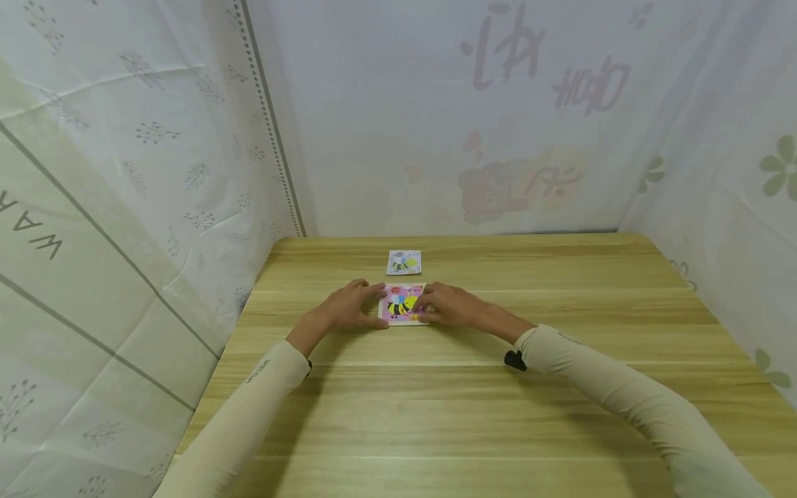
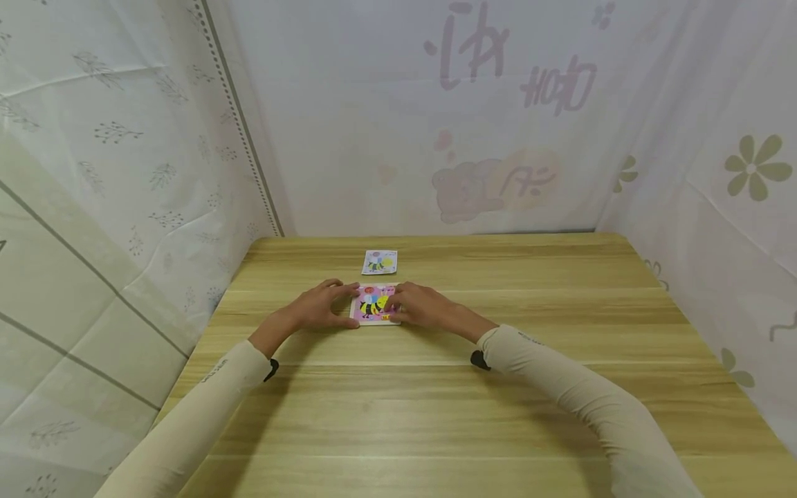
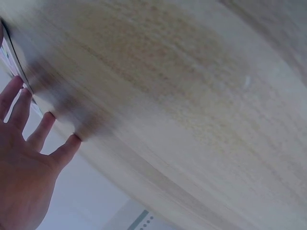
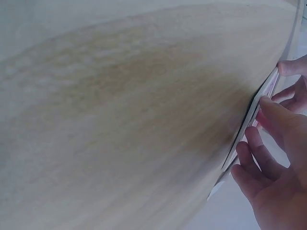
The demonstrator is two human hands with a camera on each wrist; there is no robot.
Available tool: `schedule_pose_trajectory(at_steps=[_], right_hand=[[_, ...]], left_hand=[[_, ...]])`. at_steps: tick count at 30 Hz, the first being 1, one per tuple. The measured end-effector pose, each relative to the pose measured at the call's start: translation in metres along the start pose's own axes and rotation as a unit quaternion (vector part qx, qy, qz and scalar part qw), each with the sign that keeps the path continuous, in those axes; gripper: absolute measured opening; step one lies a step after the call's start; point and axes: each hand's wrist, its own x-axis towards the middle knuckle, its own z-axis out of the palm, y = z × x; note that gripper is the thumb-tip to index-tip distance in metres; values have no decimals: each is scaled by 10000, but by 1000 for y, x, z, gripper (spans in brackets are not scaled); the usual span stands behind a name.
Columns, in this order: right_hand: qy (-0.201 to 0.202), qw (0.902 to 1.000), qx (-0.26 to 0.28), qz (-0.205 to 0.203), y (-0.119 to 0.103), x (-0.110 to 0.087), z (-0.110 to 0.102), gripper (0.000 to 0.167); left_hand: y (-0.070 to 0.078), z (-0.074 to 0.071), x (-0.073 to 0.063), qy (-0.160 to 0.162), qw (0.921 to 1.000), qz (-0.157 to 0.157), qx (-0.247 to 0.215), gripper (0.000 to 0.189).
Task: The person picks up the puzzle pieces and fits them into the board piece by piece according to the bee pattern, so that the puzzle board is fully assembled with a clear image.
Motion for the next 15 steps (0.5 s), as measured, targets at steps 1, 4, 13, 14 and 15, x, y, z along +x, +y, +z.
schedule_pose_trajectory(at_steps=[1, 4, 13, 14, 15], right_hand=[[7, 10000, 11, -5, 0, 0, 0, 24], [49, 10000, 29, -25, -1, -2, 1, 24], [141, 9994, -251, -216, 0, -5, 8, 26], [139, 9993, -269, -210, 0, -5, 8, 26], [158, 9992, -285, -221, 1, -5, 9, 26]], left_hand=[[1, -1, 0, 0, 10000, 0, -1, 90], [2, -2, -1, -17, 10000, -21, 6, 90], [2, -1, -2, -2, 10000, -13, -17, 95], [2, -1, -2, 10, 10000, -7, -22, 95], [2, -1, -2, 13, 10000, -6, -19, 95]])
